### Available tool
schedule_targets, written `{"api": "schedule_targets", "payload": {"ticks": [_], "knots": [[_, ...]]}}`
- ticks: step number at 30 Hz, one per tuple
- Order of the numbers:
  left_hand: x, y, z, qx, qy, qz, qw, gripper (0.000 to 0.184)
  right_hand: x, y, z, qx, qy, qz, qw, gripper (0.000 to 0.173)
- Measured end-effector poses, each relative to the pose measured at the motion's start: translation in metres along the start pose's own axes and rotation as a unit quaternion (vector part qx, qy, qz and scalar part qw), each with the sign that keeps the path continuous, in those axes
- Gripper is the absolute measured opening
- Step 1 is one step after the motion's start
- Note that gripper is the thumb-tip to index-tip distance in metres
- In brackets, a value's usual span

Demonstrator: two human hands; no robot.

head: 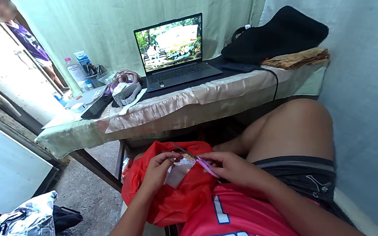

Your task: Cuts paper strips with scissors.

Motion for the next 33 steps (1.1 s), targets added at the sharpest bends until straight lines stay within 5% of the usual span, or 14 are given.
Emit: {"api": "schedule_targets", "payload": {"ticks": [6,14,25,29,33], "knots": [[0.001,-0.002,-0.004,-0.019,0.026,0.038,0.999,0.031,0.0,-0.002,0.004,-0.016,-0.027,-0.019,0.999,0.052],[0.001,0.003,0.001,-0.017,0.01,0.077,0.997,0.011,0.001,-0.001,0.009,-0.01,-0.039,-0.026,0.999,0.05],[0.0,0.004,0.002,-0.009,-0.007,0.114,0.993,0.02,0.0,-0.002,0.009,-0.033,-0.036,-0.039,0.998,0.048],[0.001,0.004,0.004,-0.043,-0.005,0.099,0.994,0.008,0.001,0.0,0.008,-0.015,-0.027,-0.021,0.999,0.046],[0.003,0.005,0.004,-0.049,-0.007,0.062,0.997,0.035,0.001,0.0,0.008,-0.007,-0.019,-0.02,1.0,0.045]]}}
Point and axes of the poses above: each hand's wrist, its own x-axis towards the middle knuckle, its own z-axis out of the palm, y = z × x, the point moved 6 cm from there along x, towards the middle knuckle, and after that the axes turned 7 degrees about -y, right-handed, at the moved point
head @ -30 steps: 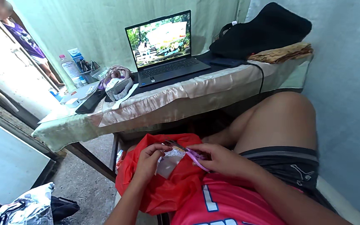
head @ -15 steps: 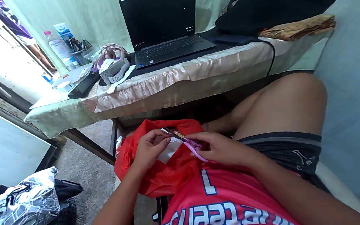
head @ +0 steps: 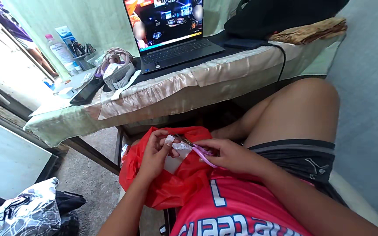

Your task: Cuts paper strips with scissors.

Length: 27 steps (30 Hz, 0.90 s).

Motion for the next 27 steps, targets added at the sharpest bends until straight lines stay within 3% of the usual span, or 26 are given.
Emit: {"api": "schedule_targets", "payload": {"ticks": [2,9,20,27], "knots": [[0.0,-0.003,0.0,0.005,-0.006,-0.021,1.0,0.048,0.0,0.0,0.0,0.005,0.002,-0.003,1.0,0.045],[-0.002,-0.006,-0.003,-0.015,0.025,-0.055,0.998,0.02,0.0,0.001,0.001,0.014,0.005,0.001,1.0,0.046],[-0.004,-0.007,-0.01,-0.012,0.077,-0.124,0.989,0.03,-0.001,0.0,0.0,0.02,0.006,0.006,1.0,0.047],[-0.007,-0.005,-0.006,0.018,0.058,-0.124,0.99,0.018,0.002,0.001,-0.001,0.064,0.083,0.01,0.994,0.046]]}}
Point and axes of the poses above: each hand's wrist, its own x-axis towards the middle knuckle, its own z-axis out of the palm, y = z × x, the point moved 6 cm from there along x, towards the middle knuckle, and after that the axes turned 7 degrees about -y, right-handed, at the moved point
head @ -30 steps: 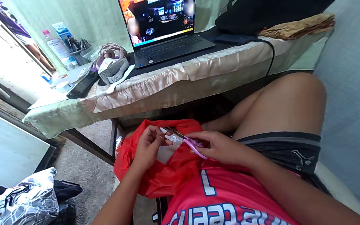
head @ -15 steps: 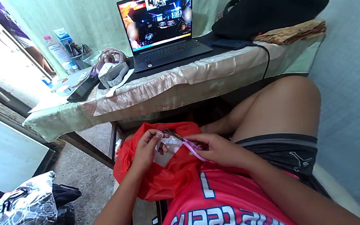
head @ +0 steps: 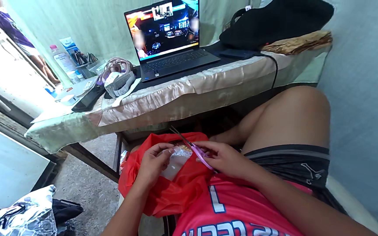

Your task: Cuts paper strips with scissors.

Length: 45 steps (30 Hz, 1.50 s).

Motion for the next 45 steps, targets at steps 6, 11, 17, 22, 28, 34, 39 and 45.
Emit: {"api": "schedule_targets", "payload": {"ticks": [6,11,17,22,28,34,39,45], "knots": [[-0.009,0.005,0.033,-0.03,-0.037,-0.001,0.999,0.041,0.006,-0.009,0.012,0.211,0.096,-0.043,0.972,0.051],[-0.012,0.004,0.041,-0.034,-0.039,-0.033,0.998,0.045,0.009,-0.008,0.016,0.219,0.117,-0.027,0.968,0.051],[-0.013,0.0,0.046,-0.179,-0.039,-0.08,0.98,0.046,0.007,-0.007,0.014,0.217,0.132,-0.022,0.967,0.045],[-0.012,0.0,0.047,-0.369,-0.07,-0.03,0.926,0.051,0.006,-0.01,0.004,0.24,0.186,-0.062,0.951,0.044],[-0.015,0.001,0.061,-0.186,-0.123,0.064,0.973,0.069,0.009,-0.008,0.001,0.3,0.187,-0.068,0.933,0.044],[-0.013,-0.013,0.057,-0.126,0.017,0.037,0.991,0.029,0.008,-0.014,0.017,0.265,0.156,-0.068,0.949,0.044],[-0.012,-0.02,0.054,-0.157,0.074,0.011,0.985,0.02,0.009,-0.016,0.019,0.256,0.151,-0.077,0.952,0.042],[-0.011,-0.016,0.037,-0.187,0.111,0.0,0.976,0.021,0.009,0.003,0.013,0.369,0.098,0.004,0.924,0.035]]}}
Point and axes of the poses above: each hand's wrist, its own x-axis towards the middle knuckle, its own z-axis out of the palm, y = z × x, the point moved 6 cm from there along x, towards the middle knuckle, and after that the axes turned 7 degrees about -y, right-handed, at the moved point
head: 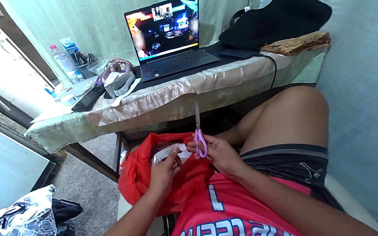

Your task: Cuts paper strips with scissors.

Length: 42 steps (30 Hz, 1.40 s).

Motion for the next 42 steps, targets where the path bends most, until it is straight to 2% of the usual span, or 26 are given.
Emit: {"api": "schedule_targets", "payload": {"ticks": [4,8,14,19,22,25,29,32,37,42], "knots": [[0.006,0.007,-0.012,-0.008,0.053,0.002,0.999,0.02,0.0,0.009,-0.012,0.123,0.006,0.048,0.991,0.033],[0.008,0.013,-0.016,-0.028,0.06,0.007,0.998,0.022,0.004,0.018,-0.017,0.158,-0.027,0.054,0.986,0.033],[0.01,0.02,-0.019,-0.027,0.044,0.012,0.999,0.037,0.001,0.018,-0.006,0.141,-0.131,0.051,0.98,0.037],[0.012,0.027,-0.024,-0.024,0.055,0.032,0.998,0.035,-0.009,0.012,0.007,0.183,-0.234,0.085,0.951,0.039],[0.013,0.029,-0.027,-0.022,0.068,0.031,0.997,0.041,-0.009,0.014,0.007,0.15,-0.245,0.06,0.956,0.038],[0.015,0.03,-0.029,-0.037,0.047,0.047,0.997,0.044,-0.008,0.016,0.007,0.105,-0.252,0.051,0.961,0.035],[0.015,0.031,-0.028,-0.061,0.049,0.037,0.996,0.044,-0.006,0.016,0.007,-0.043,-0.188,0.052,0.98,0.035],[0.013,0.033,-0.025,-0.077,0.048,0.03,0.995,0.042,-0.006,0.016,0.008,-0.141,-0.139,0.052,0.979,0.035],[0.014,0.033,-0.024,-0.117,0.032,0.034,0.992,0.042,-0.006,0.019,0.012,-0.18,-0.128,0.054,0.974,0.036],[0.013,0.03,-0.02,-0.149,0.038,0.009,0.988,0.043,-0.01,0.018,0.02,-0.215,-0.155,0.058,0.963,0.037]]}}
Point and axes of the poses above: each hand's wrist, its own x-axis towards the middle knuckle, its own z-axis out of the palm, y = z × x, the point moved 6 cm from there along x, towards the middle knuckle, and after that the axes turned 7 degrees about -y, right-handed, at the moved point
